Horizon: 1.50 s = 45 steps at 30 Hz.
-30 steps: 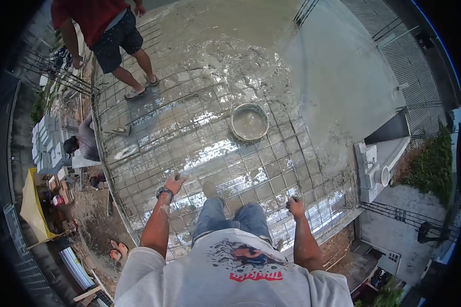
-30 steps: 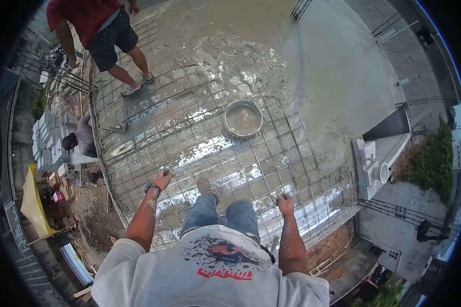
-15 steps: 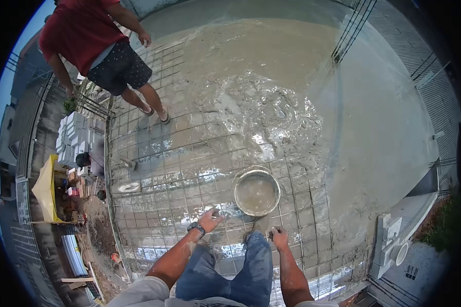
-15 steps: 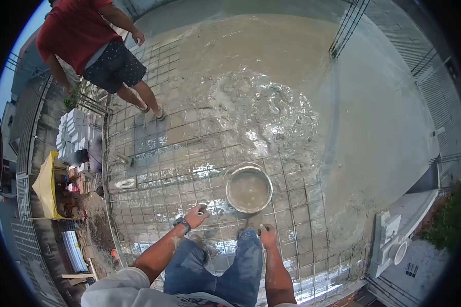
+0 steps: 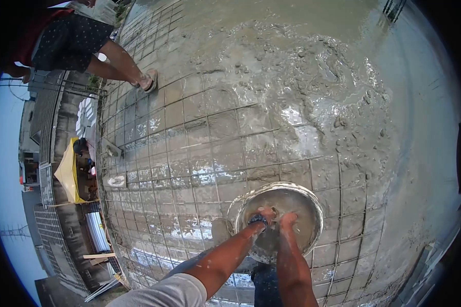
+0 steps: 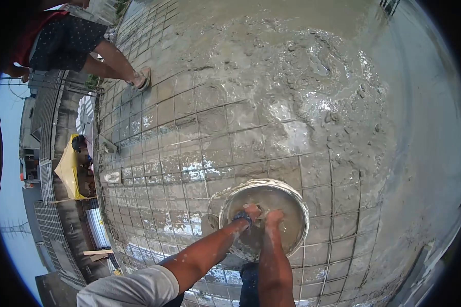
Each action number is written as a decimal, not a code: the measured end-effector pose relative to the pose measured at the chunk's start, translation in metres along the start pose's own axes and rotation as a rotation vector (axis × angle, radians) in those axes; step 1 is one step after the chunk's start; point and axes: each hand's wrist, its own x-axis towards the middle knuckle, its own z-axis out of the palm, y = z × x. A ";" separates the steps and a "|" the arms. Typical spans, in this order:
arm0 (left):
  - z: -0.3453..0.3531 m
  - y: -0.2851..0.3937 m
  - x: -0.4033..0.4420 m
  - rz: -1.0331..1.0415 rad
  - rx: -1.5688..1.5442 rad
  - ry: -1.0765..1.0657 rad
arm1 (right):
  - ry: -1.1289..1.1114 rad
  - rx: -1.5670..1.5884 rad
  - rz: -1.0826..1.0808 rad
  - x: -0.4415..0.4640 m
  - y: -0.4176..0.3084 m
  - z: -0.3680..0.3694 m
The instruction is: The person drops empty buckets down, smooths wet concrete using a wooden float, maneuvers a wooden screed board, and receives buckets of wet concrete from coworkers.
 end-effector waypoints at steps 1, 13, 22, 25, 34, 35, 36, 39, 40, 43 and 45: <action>0.016 -0.015 0.007 -0.051 -0.077 -0.038 | 0.056 0.056 -0.066 0.002 0.012 0.026; -0.004 0.021 -0.074 0.132 -2.250 -0.651 | -0.355 1.544 -0.184 -0.213 -0.045 -0.133; -0.032 0.069 -0.122 -0.098 -1.109 -0.064 | 0.125 1.340 0.024 -0.086 0.012 -0.068; -0.029 0.032 -0.093 -0.108 -1.072 -0.040 | -0.023 1.398 0.399 -0.128 0.003 -0.128; -0.101 0.114 -0.235 0.416 -2.148 -0.942 | -0.801 2.608 -0.506 -0.358 -0.078 -0.280; -0.108 0.128 -0.261 0.509 -2.176 -1.022 | -0.778 2.670 -0.519 -0.352 -0.078 -0.290; -0.110 0.141 -0.285 0.505 -2.193 -0.977 | -0.755 2.738 -0.527 -0.333 -0.083 -0.296; -0.085 0.167 -0.345 0.220 -2.076 -0.522 | -0.551 2.238 -0.263 -0.247 -0.089 -0.266; -0.088 0.176 -0.358 0.215 -1.924 -0.452 | -0.470 1.946 -0.141 -0.235 -0.090 -0.262; -0.100 0.182 -0.356 0.101 -1.584 -0.240 | 0.036 0.648 -0.462 -0.207 -0.071 -0.215; -0.104 0.174 -0.319 -0.109 -1.470 -0.114 | 0.066 0.643 -0.381 -0.160 -0.042 -0.161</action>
